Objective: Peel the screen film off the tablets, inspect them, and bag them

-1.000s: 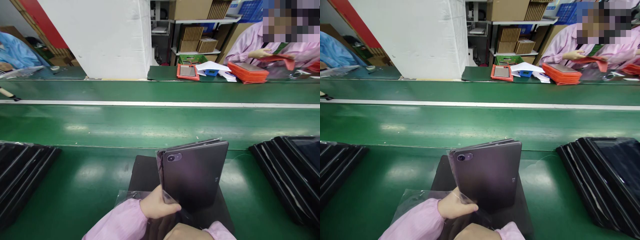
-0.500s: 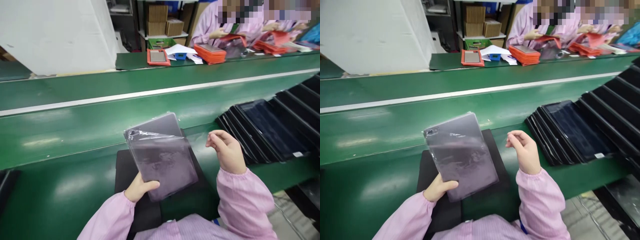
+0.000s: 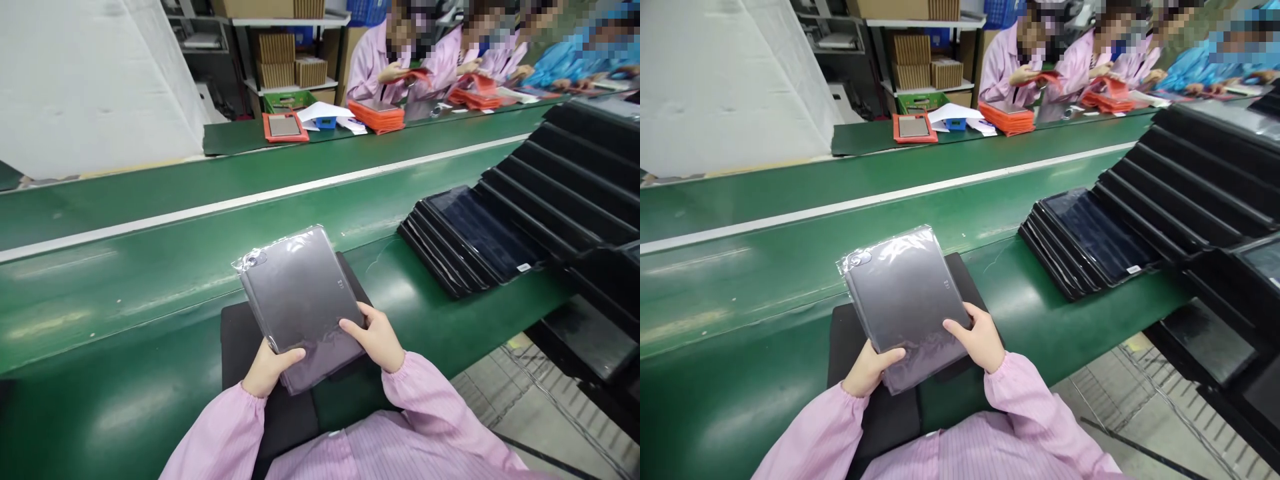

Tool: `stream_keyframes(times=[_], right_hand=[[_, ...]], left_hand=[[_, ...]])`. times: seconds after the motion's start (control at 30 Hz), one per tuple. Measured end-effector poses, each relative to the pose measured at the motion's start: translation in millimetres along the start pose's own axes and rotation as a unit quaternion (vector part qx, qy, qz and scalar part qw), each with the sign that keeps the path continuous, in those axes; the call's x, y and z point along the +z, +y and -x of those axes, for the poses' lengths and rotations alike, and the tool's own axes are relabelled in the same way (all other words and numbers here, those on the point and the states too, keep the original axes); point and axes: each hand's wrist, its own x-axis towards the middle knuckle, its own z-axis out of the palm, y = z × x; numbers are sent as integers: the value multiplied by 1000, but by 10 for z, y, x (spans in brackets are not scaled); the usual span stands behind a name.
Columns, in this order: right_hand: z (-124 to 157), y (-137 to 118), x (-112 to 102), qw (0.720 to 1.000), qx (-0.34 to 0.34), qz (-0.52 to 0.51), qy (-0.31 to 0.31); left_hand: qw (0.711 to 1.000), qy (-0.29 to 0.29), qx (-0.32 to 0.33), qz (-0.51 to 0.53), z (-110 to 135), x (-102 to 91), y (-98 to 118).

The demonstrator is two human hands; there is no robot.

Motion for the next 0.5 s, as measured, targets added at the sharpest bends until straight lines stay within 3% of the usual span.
stream_keyframes(times=[0.1,0.23,0.37,0.43,0.5], right_hand=[[12,6,-53,1000,13,-20,4],[43,-89,-272,999,34,-40,13],[177,-387,-691,999,18,-20,46],[279,-555,-860,994,-27,65,82],[367,-676,-928,969,-89,187,132]], left_hand=[[1000,1,17,6,3,34,-11],[999,26,-12,36,24,-7,84],[996,65,-52,6,102,-353,276],[993,106,-57,-3,167,-578,313],[985,167,-53,1,234,-746,278]])
